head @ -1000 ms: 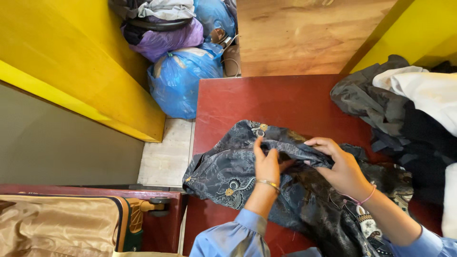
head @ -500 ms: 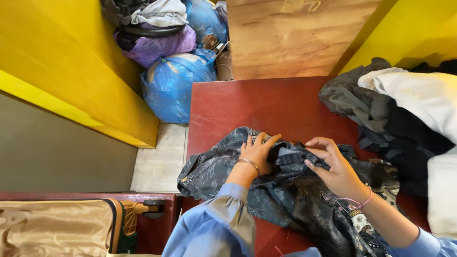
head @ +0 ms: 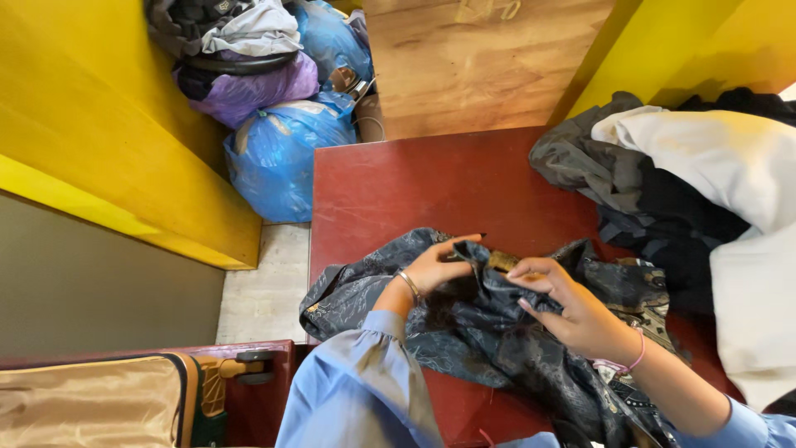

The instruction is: The person folds a dark patterned top and a white shirt on a red table, then places the folded items into an open suitcase. The person handles the garments one at a time, smoothing and folding them before packing.

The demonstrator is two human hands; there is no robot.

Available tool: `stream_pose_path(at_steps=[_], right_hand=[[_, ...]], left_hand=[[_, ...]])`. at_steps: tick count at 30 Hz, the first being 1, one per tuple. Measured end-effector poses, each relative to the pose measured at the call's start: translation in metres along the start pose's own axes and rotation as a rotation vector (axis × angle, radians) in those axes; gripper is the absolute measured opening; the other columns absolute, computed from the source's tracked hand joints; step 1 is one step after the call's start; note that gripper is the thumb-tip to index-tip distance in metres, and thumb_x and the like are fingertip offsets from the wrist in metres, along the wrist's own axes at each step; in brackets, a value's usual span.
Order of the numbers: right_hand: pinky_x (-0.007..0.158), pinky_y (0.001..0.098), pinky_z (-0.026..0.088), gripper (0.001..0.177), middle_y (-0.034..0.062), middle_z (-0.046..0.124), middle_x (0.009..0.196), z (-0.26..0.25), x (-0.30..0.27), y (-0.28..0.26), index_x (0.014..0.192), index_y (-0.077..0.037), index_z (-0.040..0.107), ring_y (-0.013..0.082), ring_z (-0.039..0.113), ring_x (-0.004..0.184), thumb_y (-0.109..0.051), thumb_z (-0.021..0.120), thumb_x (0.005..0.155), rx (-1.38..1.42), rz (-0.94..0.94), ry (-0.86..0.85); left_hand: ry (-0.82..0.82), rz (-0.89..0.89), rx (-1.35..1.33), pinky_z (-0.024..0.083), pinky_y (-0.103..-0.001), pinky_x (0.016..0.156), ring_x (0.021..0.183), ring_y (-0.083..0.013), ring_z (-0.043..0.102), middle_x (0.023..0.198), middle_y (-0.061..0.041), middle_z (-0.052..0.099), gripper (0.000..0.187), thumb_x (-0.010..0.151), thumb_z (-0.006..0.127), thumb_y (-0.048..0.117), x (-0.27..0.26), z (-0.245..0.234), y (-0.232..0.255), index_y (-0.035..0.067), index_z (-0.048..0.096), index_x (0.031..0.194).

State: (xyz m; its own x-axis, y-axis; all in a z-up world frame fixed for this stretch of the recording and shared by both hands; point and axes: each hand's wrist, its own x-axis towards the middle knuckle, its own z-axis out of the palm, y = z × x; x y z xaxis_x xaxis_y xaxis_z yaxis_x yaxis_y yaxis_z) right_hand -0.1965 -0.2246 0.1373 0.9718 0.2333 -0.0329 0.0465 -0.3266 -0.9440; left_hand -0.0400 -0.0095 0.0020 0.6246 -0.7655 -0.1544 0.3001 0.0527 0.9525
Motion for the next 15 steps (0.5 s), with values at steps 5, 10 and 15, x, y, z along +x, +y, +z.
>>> stream_pose_path(at_steps=[5,10,15], right_hand=[[0.111,0.0344,0.043,0.060,0.0077,0.057,0.131,-0.001,-0.010,-0.017,0.132,-0.006,0.049,0.0202,0.061,0.132,0.017,0.050,0.077,0.029,0.059,-0.133],[0.110,0.0348,0.044,0.056,0.0080,0.059,0.126,-0.002,-0.013,-0.024,0.130,-0.005,0.053,0.0202,0.064,0.122,0.018,0.054,0.079,0.028,0.110,-0.167],[0.108,0.0344,0.044,0.049,0.0075,0.056,0.127,-0.008,-0.010,-0.016,0.129,-0.003,0.053,0.0169,0.061,0.124,0.015,0.057,0.083,0.101,0.060,-0.148]], left_hand=[[-0.298,-0.462,-0.188,0.042,-0.039,0.075,0.093,-0.0249,0.047,0.113,-0.013,0.055,0.059,0.095,0.073,0.019,0.011,0.011,-0.002,-0.006,0.056,0.145],[-0.346,-0.409,-0.035,0.045,-0.030,0.098,0.119,-0.0081,0.056,0.131,0.005,0.064,0.065,0.085,0.074,0.023,0.024,0.018,-0.011,0.021,0.052,0.146],[-0.497,-0.215,0.012,0.047,-0.029,0.101,0.112,-0.0124,0.060,0.120,-0.004,0.069,0.039,0.091,0.074,0.019,0.044,0.028,-0.035,0.008,0.067,0.127]])
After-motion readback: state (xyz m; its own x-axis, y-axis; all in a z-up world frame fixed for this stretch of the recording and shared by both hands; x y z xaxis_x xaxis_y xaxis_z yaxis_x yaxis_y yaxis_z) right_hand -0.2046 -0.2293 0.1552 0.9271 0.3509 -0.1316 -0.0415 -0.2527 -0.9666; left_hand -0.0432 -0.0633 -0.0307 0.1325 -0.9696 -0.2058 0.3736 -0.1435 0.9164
